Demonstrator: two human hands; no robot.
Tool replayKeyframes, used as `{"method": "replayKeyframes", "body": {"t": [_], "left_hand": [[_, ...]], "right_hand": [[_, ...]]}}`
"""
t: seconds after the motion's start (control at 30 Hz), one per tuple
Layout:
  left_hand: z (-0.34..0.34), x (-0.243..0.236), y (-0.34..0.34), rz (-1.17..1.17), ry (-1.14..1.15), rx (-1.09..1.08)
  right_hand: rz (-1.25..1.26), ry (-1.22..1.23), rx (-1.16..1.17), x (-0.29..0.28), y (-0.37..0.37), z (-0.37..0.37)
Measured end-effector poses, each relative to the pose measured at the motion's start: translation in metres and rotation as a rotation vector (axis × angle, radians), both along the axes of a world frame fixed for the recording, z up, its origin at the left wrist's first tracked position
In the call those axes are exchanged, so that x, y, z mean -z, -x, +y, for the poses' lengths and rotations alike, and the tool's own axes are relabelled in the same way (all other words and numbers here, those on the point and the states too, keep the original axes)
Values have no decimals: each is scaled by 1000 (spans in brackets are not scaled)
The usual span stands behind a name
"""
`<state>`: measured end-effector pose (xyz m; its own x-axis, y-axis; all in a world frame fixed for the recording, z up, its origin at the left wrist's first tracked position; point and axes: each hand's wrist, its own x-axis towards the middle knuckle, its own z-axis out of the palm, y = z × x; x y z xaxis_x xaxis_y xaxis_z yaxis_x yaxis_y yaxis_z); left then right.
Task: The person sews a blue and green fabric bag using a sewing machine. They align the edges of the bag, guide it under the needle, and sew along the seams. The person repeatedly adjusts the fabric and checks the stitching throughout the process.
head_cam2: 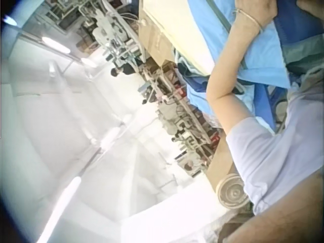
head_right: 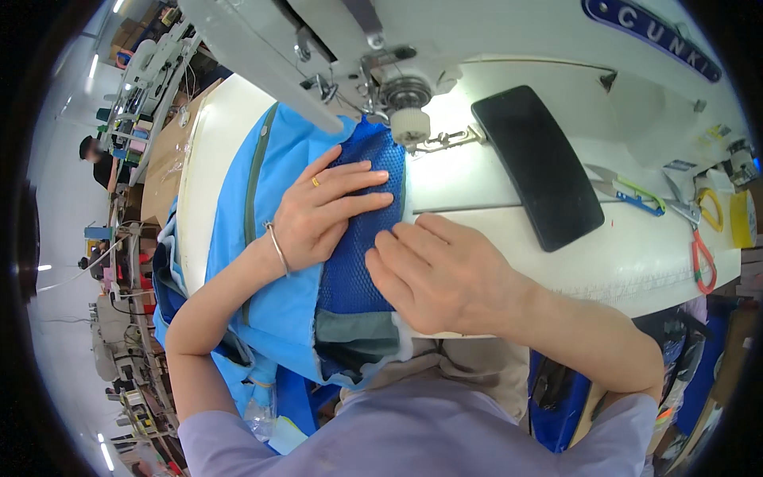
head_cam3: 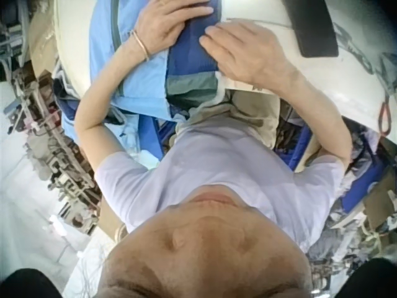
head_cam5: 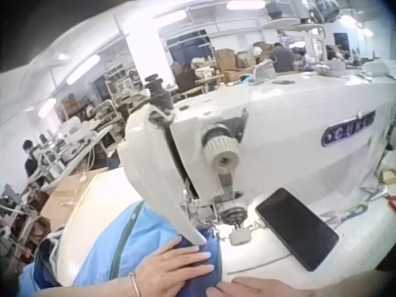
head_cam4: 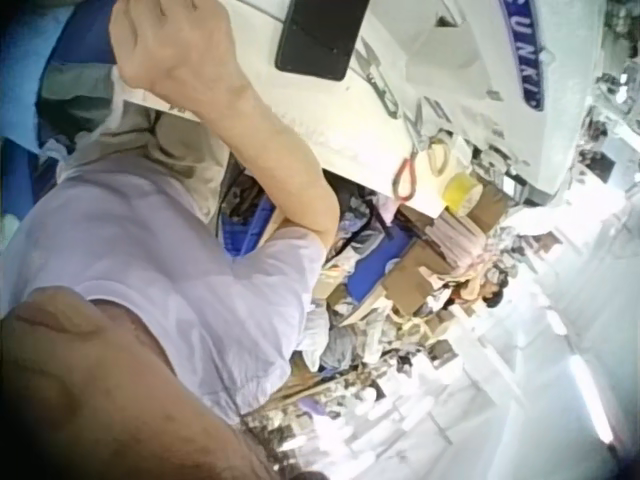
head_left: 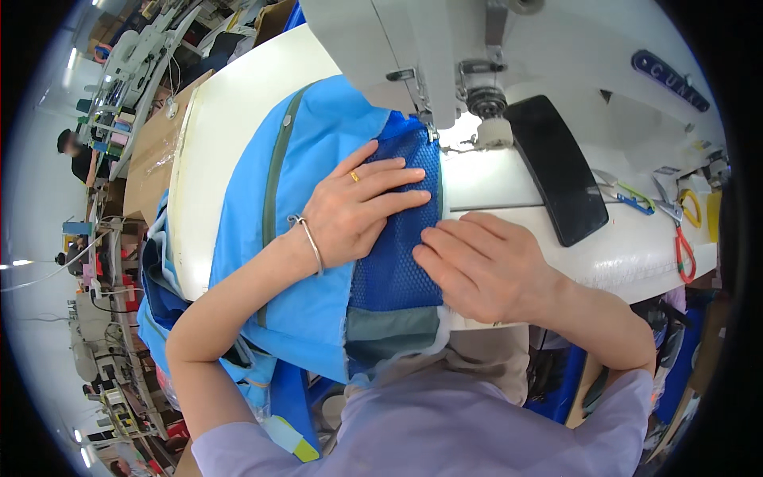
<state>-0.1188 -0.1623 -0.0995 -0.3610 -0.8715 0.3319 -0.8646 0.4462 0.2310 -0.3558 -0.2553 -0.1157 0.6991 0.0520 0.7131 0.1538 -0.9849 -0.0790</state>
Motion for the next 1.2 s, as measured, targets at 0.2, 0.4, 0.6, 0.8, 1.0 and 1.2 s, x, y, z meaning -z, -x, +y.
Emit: {"method": "replayKeyframes", "body": {"t": [0.2, 0.4, 0.6, 0.8, 1.0, 1.2], "left_hand": [[67, -34, 40, 155, -146, -144], [126, -31, 50, -55, -218, -349], [117, -31, 46, -266, -168, -318], [119, -53, -20, -367, -203, -310], [57, -53, 56, -325, 68, -181], [22, -35, 63, -481, 93, -5]], "right_hand": [[10, -308, 96, -3, 43, 52], [91, -1073, 169, 56, 89, 135], [338, -1892, -55, 72, 32, 146], [361, -2145, -302, 50, 31, 191], [288, -2063, -215, 48, 27, 205], [424, -1872, -156, 14, 41, 187]]}}
